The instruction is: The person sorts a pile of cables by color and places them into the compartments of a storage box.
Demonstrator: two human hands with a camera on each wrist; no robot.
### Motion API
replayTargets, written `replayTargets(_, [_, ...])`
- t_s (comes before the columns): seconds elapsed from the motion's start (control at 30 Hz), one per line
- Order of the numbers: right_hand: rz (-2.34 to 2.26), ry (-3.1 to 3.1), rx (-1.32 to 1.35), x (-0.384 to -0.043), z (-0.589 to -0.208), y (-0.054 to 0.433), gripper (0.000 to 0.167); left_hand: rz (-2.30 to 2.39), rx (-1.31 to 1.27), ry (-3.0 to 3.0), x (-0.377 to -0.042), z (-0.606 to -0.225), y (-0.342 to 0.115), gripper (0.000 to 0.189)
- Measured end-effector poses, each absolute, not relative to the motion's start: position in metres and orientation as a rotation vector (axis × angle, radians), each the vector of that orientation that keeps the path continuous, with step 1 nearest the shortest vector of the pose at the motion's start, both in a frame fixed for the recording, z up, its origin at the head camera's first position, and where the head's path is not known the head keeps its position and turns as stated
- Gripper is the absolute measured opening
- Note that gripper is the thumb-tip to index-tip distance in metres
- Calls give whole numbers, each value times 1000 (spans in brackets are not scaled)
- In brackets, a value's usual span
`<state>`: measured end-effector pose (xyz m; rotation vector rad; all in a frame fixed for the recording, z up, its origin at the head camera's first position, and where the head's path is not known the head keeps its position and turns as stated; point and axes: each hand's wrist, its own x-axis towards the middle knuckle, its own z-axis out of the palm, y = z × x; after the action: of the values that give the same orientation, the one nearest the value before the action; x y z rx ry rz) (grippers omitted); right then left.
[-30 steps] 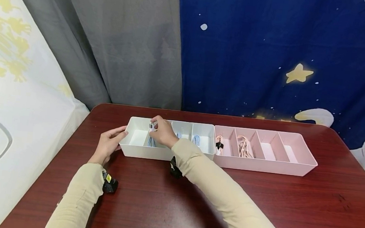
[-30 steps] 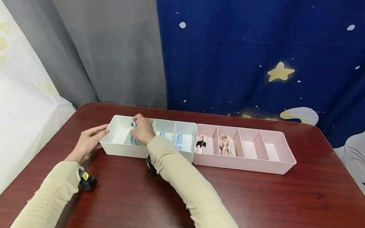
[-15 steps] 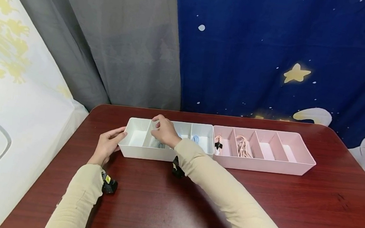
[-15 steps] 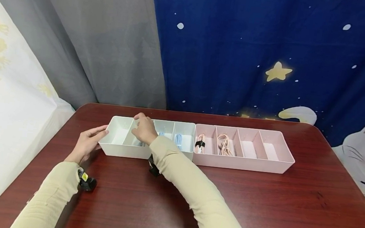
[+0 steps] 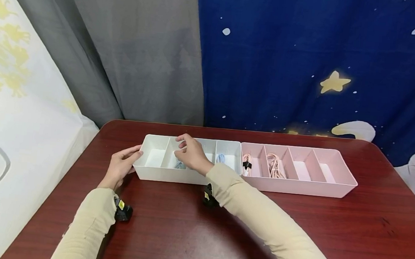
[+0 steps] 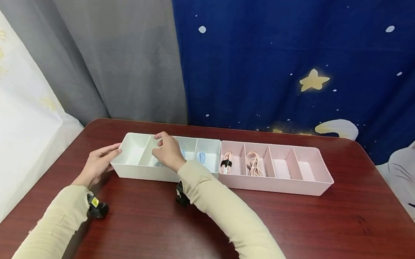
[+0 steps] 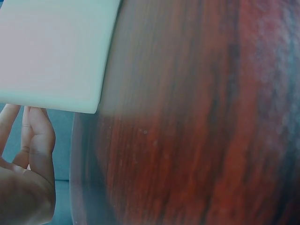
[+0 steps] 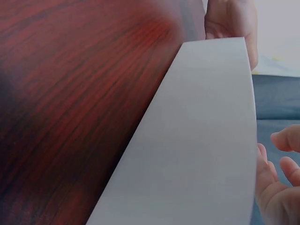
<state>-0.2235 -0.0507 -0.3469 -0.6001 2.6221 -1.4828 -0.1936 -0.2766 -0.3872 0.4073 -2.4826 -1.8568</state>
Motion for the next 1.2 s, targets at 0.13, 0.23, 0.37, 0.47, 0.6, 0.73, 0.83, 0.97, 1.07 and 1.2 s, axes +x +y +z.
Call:
replayTargets(0.13, [-1501,2589,-654,-218,-346,-48,35,-1869,401,-2472,-194,-388,-276,52])
replayTargets(0.23, [-1518,2565,-697,-212,-345,-45,34,-1874,402,-2467,-194,-388,-276,52])
replayTargets(0.37, [-1556,2545,-767,-202,-345,-40,32,-1870,405,-2466,-194,-387,-276,53])
replayTargets(0.47, [-1599,2526,-788,-195,-345,-34,31,-1871,404,-2468,-193,-386,-275,53])
replayTargets(0.6, [-1671,2483,-790,-184,-347,-25,31,-1875,408,-2473,-193,-387,-275,53])
replayTargets(0.73, [-1709,2416,-803,-163,-330,-12,30,-1877,407,-2477,-193,-388,-275,52])
replayTargets(0.83, [-1715,2363,-806,-148,-319,-4,28,-1879,406,-2477,-193,-388,-274,51])
replayTargets(0.97, [-1773,2259,-794,-147,-331,4,28,-1863,408,-2486,-192,-388,-274,51])
replayTargets(1.07, [-1826,2180,-781,-151,-345,9,30,-1852,407,-2489,-193,-388,-275,52])
replayTargets(1.2, [-1833,2151,-787,-151,-358,17,31,-1849,401,-2490,-192,-388,-277,54])
